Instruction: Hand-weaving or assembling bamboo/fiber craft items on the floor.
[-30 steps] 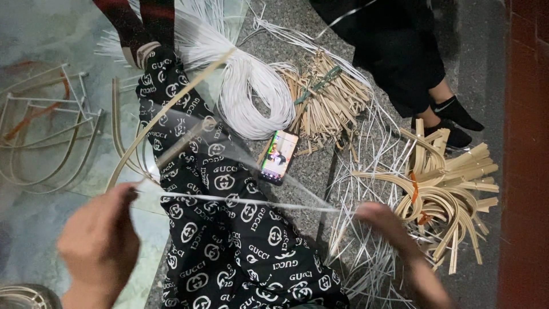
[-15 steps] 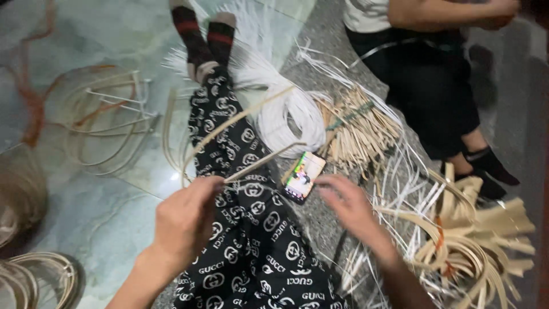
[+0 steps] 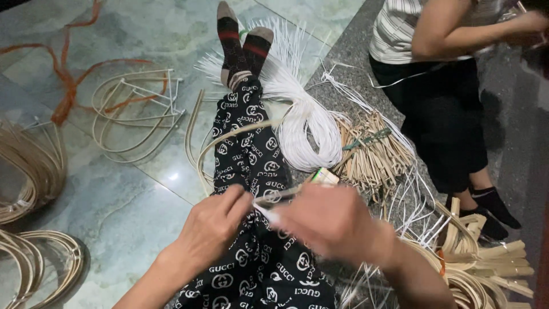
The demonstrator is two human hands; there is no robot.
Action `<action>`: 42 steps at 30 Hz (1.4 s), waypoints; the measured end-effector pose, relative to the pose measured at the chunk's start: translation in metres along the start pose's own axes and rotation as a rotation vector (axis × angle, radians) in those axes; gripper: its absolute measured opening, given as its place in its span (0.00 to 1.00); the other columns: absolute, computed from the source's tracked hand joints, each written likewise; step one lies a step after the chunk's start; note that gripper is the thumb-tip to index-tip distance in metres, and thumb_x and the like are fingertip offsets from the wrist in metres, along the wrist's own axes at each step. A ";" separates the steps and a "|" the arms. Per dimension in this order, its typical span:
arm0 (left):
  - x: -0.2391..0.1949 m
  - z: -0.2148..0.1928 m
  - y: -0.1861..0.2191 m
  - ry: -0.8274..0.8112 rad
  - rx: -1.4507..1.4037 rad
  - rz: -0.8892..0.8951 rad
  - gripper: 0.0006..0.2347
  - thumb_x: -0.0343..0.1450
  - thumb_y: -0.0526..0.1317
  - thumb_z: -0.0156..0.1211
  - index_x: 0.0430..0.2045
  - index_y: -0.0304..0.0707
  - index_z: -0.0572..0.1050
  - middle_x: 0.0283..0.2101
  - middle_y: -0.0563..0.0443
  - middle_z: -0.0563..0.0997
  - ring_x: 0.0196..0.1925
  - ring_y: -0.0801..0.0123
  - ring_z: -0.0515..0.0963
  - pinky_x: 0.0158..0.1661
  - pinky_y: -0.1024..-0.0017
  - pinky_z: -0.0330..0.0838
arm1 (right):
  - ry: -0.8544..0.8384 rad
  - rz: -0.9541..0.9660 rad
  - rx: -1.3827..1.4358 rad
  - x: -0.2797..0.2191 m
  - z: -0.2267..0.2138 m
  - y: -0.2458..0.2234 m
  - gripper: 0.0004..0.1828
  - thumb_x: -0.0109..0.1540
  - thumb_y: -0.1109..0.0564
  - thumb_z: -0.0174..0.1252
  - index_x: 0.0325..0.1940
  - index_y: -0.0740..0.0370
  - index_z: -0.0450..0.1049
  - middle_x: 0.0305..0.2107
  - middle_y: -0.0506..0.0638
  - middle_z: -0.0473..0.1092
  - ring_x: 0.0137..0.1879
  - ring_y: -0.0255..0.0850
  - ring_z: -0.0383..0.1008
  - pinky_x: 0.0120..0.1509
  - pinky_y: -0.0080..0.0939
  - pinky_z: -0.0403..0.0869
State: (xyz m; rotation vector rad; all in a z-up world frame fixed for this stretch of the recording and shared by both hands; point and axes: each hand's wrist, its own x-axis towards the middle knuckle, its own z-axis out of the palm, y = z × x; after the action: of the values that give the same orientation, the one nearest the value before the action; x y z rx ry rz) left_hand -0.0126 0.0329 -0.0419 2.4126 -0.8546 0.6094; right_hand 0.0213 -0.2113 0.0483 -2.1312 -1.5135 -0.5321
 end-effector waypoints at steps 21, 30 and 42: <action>-0.004 -0.037 0.023 0.098 -0.082 0.083 0.11 0.67 0.33 0.69 0.40 0.34 0.76 0.28 0.50 0.72 0.25 0.62 0.75 0.26 0.66 0.67 | -0.091 0.639 0.589 -0.002 0.077 0.108 0.16 0.68 0.51 0.57 0.29 0.62 0.74 0.18 0.45 0.67 0.25 0.33 0.66 0.28 0.35 0.67; 0.003 -0.036 0.009 0.094 0.091 0.027 0.21 0.57 0.29 0.60 0.47 0.27 0.75 0.31 0.44 0.74 0.24 0.58 0.74 0.25 0.64 0.68 | -0.335 -0.002 0.698 -0.027 0.006 0.005 0.13 0.73 0.52 0.53 0.43 0.57 0.81 0.21 0.45 0.70 0.27 0.35 0.66 0.30 0.38 0.65; 0.007 -0.049 0.012 0.175 0.064 -0.005 0.19 0.59 0.29 0.61 0.46 0.28 0.78 0.26 0.47 0.73 0.23 0.60 0.75 0.23 0.64 0.68 | -0.813 0.512 0.929 -0.059 0.075 0.020 0.19 0.71 0.47 0.43 0.41 0.58 0.76 0.21 0.46 0.72 0.29 0.33 0.76 0.37 0.36 0.74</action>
State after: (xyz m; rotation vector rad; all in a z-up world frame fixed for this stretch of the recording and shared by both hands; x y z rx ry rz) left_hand -0.0279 0.0505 0.0035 2.3745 -0.7658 0.8439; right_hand 0.0245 -0.2186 -0.0488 -1.8393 -1.0863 1.1197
